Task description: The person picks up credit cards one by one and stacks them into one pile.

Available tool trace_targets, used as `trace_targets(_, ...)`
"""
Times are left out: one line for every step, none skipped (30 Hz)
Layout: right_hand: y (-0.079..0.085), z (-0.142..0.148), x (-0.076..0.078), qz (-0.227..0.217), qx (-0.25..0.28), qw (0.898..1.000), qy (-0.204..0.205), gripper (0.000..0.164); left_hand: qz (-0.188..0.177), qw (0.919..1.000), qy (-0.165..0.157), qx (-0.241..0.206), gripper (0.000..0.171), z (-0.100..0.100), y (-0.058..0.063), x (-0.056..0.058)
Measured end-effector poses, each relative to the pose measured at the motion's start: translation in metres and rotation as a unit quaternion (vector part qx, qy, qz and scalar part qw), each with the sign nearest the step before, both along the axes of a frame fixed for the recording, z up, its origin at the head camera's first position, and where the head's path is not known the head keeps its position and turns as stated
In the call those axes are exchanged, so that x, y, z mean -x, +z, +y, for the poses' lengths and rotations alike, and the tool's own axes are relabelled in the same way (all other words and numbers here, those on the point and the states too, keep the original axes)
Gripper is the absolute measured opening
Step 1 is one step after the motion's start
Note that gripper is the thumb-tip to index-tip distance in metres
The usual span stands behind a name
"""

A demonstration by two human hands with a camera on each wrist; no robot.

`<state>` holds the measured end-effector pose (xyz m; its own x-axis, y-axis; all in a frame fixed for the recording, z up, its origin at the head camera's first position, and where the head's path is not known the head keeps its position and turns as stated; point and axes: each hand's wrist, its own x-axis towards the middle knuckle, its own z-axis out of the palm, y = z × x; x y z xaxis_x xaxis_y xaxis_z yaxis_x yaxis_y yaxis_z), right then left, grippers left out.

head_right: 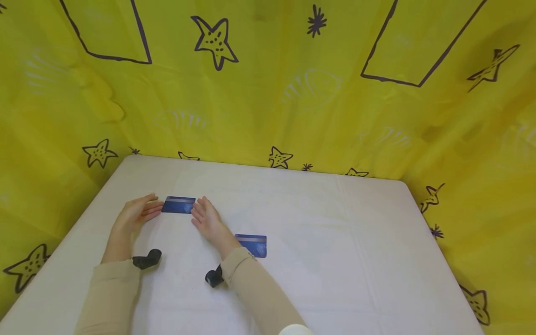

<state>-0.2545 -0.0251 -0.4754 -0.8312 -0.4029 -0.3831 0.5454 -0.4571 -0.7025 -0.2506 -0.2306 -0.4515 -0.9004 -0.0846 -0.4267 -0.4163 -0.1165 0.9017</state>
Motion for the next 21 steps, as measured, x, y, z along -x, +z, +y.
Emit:
trace_targets(0.0001, 0.0000, -0.0003, 0.004, -0.004, 1.000, 0.002, 0.057, -0.002, 1.0000, 0.003, -0.003, 0.058, 0.0012, 0.0005, 0.0001)
trace_targets(0.0002, 0.0000, -0.0005, 0.005, -0.006, 1.000, 0.003, 0.057, -0.005, 0.9999, 0.008, -0.005, 0.057, 0.0020, 0.0009, 0.0004)
trace_targets(0.0003, -0.0001, -0.0006, 0.008, -0.009, 1.000, 0.004, 0.057, -0.007, 0.9999, 0.012, -0.007, 0.057, 0.0027, 0.0011, 0.0007)
trace_targets(0.0004, -0.0002, -0.0006, 0.009, -0.011, 1.000, 0.004, 0.057, -0.010, 0.9998, 0.015, -0.010, 0.056, 0.0034, 0.0016, 0.0009)
trace_targets(0.0007, -0.0004, -0.0008, 0.010, -0.014, 1.000, 0.004, 0.056, -0.011, 0.9997, 0.017, -0.012, 0.056, 0.0039, 0.0017, 0.0012)
trace_targets(0.0009, -0.0005, -0.0011, 0.012, -0.016, 1.000, 0.005, 0.056, -0.013, 0.9997, 0.019, -0.012, 0.055, 0.0046, 0.0023, 0.0012)
trace_targets(0.0011, -0.0006, -0.0013, 0.014, -0.017, 1.000, 0.005, 0.056, -0.014, 0.9996, 0.020, -0.014, 0.055, 0.0049, 0.0024, 0.0014)
trace_targets(0.0012, -0.0007, -0.0014, 0.014, -0.018, 1.000, 0.004, 0.056, -0.015, 0.9996, 0.020, -0.012, 0.054, 0.0052, 0.0027, 0.0015)
trace_targets(0.0013, -0.0008, -0.0015, 0.015, -0.019, 1.000, 0.004, 0.056, -0.015, 0.9997, 0.020, -0.010, 0.054, 0.0057, 0.0030, 0.0014)
trace_targets(0.0015, -0.0008, -0.0016, 0.015, -0.019, 1.000, 0.003, 0.056, -0.014, 0.9997, 0.018, -0.007, 0.053, 0.0062, 0.0033, 0.0013)
trace_targets(0.0013, -0.0009, -0.0016, 0.015, -0.019, 1.000, 0.003, 0.056, -0.014, 0.9997, 0.018, -0.004, 0.054, 0.0067, 0.0034, 0.0012)
trace_targets(0.0012, -0.0008, -0.0015, 0.015, -0.019, 1.000, 0.002, 0.056, -0.014, 0.9997, 0.020, -0.001, 0.054, 0.0072, 0.0035, 0.0010)
trace_targets(0.0012, -0.0007, -0.0013, 0.015, -0.019, 1.000, 0.001, 0.056, -0.013, 0.9997, 0.019, 0.000, 0.054, 0.0076, 0.0034, 0.0007)
trace_targets(0.0011, -0.0006, -0.0012, 0.014, -0.020, 1.000, 0.000, 0.056, -0.013, 0.9997, 0.018, 0.001, 0.055, 0.0082, 0.0035, 0.0003)
trace_targets(0.0012, -0.0005, -0.0011, 0.013, -0.019, 1.000, -0.003, 0.056, -0.011, 0.9998, 0.018, 0.001, 0.056, 0.0088, 0.0034, -0.0003)
trace_targets(0.0012, -0.0004, -0.0009, 0.012, -0.020, 1.000, -0.004, 0.056, -0.010, 0.9998, 0.018, 0.001, 0.056, 0.0091, 0.0032, -0.0009)
trace_targets(0.0012, -0.0002, -0.0007, 0.010, -0.020, 1.000, -0.004, 0.056, -0.008, 0.9998, 0.019, -0.001, 0.057, 0.0093, 0.0028, -0.0015)
trace_targets(0.0014, 0.0001, -0.0007, 0.009, -0.019, 1.000, -0.006, 0.056, -0.005, 0.9998, 0.019, -0.003, 0.056, 0.0093, 0.0023, -0.0021)
trace_targets(0.0014, 0.0004, -0.0004, 0.006, -0.018, 1.000, -0.008, 0.057, -0.002, 0.9998, 0.018, -0.007, 0.057, 0.0094, 0.0019, -0.0028)
trace_targets(0.0015, 0.0008, -0.0001, 0.004, -0.019, 1.000, -0.010, 0.057, 0.001, 0.9998, 0.019, -0.008, 0.056, 0.0094, 0.0013, -0.0032)
trace_targets(0.0018, 0.0011, 0.0003, -0.001, -0.017, 1.000, -0.012, 0.057, 0.003, 0.9997, 0.020, -0.010, 0.056, 0.0093, 0.0009, -0.0035)
